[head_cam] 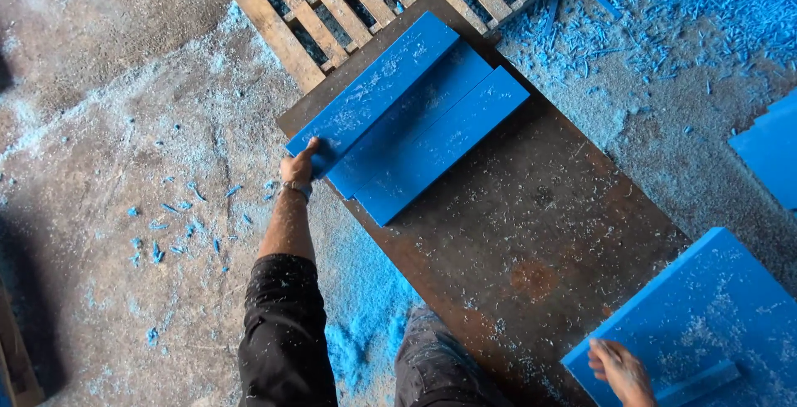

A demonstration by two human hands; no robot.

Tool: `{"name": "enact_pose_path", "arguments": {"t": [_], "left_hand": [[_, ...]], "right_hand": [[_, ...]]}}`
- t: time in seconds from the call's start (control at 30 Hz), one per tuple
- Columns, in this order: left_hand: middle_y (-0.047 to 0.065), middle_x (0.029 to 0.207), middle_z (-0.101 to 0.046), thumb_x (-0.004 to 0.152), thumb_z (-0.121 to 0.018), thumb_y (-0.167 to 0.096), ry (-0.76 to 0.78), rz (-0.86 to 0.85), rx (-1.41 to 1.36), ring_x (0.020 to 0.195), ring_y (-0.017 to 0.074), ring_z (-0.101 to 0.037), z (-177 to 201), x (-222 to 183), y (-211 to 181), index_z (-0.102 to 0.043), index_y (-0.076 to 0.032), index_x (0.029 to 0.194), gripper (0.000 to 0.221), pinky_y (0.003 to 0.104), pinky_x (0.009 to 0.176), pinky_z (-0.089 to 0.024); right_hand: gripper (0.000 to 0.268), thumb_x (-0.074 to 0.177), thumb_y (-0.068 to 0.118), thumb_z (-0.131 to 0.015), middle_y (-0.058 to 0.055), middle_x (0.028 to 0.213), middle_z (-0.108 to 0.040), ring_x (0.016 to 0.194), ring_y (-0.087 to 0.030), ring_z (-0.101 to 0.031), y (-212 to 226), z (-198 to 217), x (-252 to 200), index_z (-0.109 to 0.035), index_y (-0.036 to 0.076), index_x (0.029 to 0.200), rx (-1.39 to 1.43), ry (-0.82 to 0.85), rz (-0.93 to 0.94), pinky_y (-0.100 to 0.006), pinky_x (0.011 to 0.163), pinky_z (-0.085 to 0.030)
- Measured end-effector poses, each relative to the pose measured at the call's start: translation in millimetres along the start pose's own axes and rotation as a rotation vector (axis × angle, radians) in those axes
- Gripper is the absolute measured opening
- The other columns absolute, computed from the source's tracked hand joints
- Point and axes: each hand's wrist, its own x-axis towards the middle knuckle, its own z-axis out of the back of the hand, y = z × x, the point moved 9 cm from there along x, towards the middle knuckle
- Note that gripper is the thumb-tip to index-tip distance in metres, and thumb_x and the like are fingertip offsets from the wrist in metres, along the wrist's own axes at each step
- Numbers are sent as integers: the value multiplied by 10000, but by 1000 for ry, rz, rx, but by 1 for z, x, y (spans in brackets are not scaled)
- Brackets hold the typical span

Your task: Cutting large blue foam sheets into smaller strips using a manual cutting machine on a production floor.

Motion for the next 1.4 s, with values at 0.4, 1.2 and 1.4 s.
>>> {"name": "enact_pose_path", "arguments": {"t": [0.4, 1.2, 1.4], "left_hand": [[119, 1303, -424, 902, -755, -372, -466, -365, 544, 1192, 267, -496, -6, -19, -48, -671, -131, 1270, 447, 452, 1020, -493], [88, 1309, -609, 788, -773, -479, 1223, -1822, 1046, 1139, 352, -653, -626, -617, 504, -690, -233, 1268, 545, 483, 838, -600], [253, 1630, -307, 1017, -541, -657, 1206, -1414, 1806, 1511, 470, -291, -727, -607, 581, -373, -182, 1617, 784, 577, 1256, -196]], "right_hand": [[477, 1012, 244, -751, -303, 1082, -774, 938, -429, -736, -143, -46, 54, -698, -143, 1284, 291, 35, -165, -557, 761, -575], [558, 1025, 170, -388, -244, 1464, -592, 1335, -430, -587, -304, -161, 47, -464, 271, 1568, 324, -250, 141, -517, 1188, -442], [863, 1032, 774, -386, -293, 1110, -677, 910, -404, -650, -287, -171, 35, -621, 24, 1389, 1145, 52, -362, -475, 793, -451]]}}
